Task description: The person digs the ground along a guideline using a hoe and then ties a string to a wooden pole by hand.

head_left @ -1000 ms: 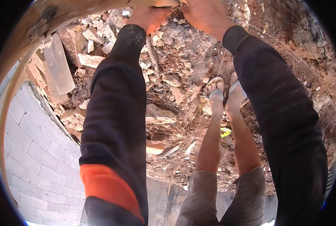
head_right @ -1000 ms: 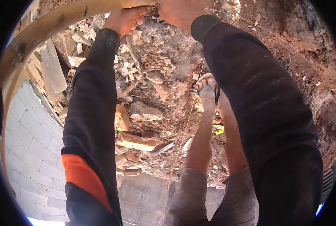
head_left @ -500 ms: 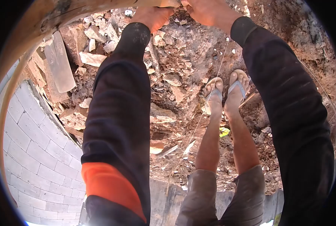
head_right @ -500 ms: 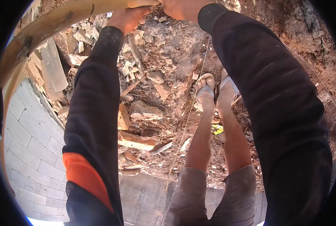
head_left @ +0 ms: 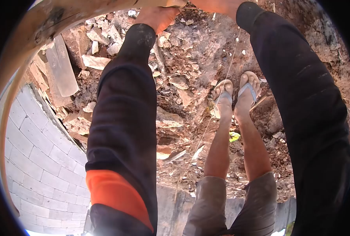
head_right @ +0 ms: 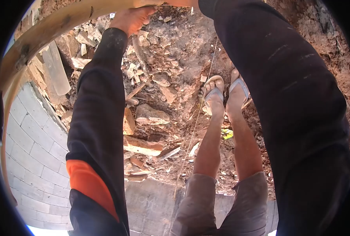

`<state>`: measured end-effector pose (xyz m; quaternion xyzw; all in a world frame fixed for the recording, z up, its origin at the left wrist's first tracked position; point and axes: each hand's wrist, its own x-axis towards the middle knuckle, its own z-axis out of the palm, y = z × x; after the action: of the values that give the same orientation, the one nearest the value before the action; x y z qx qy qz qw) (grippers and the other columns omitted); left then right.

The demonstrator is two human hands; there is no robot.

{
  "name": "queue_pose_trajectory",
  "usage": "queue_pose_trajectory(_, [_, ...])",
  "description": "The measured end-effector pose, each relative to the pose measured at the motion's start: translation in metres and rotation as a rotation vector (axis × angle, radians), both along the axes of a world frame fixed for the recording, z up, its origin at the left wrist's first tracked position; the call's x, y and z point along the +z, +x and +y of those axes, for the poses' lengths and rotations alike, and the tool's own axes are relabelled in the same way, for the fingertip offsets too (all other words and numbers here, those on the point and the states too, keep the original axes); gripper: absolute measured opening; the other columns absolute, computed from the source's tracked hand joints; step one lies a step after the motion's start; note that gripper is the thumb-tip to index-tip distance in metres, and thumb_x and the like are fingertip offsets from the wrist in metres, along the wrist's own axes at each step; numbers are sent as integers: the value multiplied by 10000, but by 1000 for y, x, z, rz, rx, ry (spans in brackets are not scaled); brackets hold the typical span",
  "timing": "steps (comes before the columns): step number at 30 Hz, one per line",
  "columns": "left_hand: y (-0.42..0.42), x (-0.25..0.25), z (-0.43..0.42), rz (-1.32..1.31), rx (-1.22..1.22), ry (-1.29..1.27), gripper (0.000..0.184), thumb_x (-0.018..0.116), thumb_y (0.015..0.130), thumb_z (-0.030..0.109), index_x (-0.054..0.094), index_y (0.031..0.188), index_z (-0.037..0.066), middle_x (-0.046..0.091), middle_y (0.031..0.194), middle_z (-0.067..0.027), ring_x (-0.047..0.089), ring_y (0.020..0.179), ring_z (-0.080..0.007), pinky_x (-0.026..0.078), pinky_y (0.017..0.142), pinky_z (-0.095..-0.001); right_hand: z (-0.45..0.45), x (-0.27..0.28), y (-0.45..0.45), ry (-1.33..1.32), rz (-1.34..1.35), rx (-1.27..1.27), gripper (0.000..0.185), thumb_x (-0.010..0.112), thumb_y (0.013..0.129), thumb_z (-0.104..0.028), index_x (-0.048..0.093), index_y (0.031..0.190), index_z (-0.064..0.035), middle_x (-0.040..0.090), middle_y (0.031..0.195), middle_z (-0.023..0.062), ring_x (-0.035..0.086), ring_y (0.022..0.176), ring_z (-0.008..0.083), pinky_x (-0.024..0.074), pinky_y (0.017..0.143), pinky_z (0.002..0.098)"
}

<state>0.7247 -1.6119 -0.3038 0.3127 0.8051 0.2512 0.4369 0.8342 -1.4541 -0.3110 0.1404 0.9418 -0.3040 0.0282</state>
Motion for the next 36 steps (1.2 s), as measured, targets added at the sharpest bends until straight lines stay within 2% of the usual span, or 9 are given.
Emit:
queue_pose_trajectory(6, [0, 14, 9, 6, -95, -126, 258, 586, 984, 320, 654, 1003, 71, 609, 761, -30, 543, 632, -145, 449, 561, -350, -4, -3, 8, 68, 164, -38, 129, 643, 858, -174, 707, 909, -74, 691, 830, 208, 680, 842, 396, 525, 738, 511])
queue_pose_trajectory(10, [-4, -2, -2, 102, -195, 42, 263, 583, 988, 337, 665, 1022, 89, 618, 741, -39, 560, 653, -153, 464, 597, -361, 4, 25, 44, -224, 184, -281, 188, 665, 885, -228, 684, 979, -66, 696, 821, 196, 693, 825, 381, 529, 754, 502])
queue_pose_trajectory(12, [1, -10, -8, -83, 94, 98, 295, 695, 906, 164, 673, 1167, 27, 703, 851, -42, 619, 661, -119, 519, 560, -294, 9, 55, 85, -436, 169, -425, 222, 669, 908, -269, 673, 1008, -71, 700, 825, 193, 700, 815, 376, 529, 765, 499])
queue_pose_trajectory(14, [8, 0, -6, -146, 156, 96, 393, 691, 895, 135, 624, 1263, 13, 700, 915, -37, 597, 692, -127, 507, 584, -302, 0, 55, 133, -265, -36, -417, 240, 650, 958, -247, 663, 1089, -45, 685, 792, 125, 685, 745, 237, 513, 673, 371])
queue_pose_trajectory(17, [17, 7, -6, -239, 283, 151, 550, 664, 914, 160, 509, 1439, 100, 644, 858, -41, 517, 584, -65, 423, 442, -250, -29, 71, 220, -430, -38, -532, 277, 637, 967, -238, 625, 1149, -29, 641, 786, 180, 633, 670, 343, 481, 630, 431])
queue_pose_trajectory(22, [54, 87, -25, -277, 532, 47, 575, 616, 917, 50, 419, 1454, -2, 661, 791, -110, 520, 475, -102, 427, 409, -256, -78, 119, 358, -438, -266, -645, 236, 616, 949, -173, 628, 1134, -26, 678, 943, 241, 673, 887, 430, 525, 760, 447])
queue_pose_trajectory(26, [92, 143, -86, -266, 714, -52, 607, 649, 950, 89, 377, 1479, -29, 668, 802, -97, 591, 538, -116, 479, 443, -254, -122, 150, 460, -387, -388, -785, 255, 595, 925, -184, 649, 1124, -34, 673, 916, 268, 658, 864, 458, 515, 751, 512])
queue_pose_trajectory(32, [91, 319, -91, 53, 1035, 434, 487, 463, 1065, 378, 469, 1363, -7, 652, 1076, -139, 645, 1012, -202, 560, 824, -361, -163, 238, 530, -465, -787, -881, 301, 612, 916, -255, 639, 1082, -6, 673, 882, 281, 645, 870, 490, 504, 757, 550])
queue_pose_trajectory(36, [74, 443, -24, 365, 835, 763, 589, 377, 1075, 450, 421, 1416, -29, 586, 1268, -195, 553, 1216, -257, 475, 989, -413, -194, 292, 566, -434, -781, -942, 289, 615, 912, -279, 624, 1011, -8, 666, 840, 260, 638, 850, 489, 492, 706, 527])
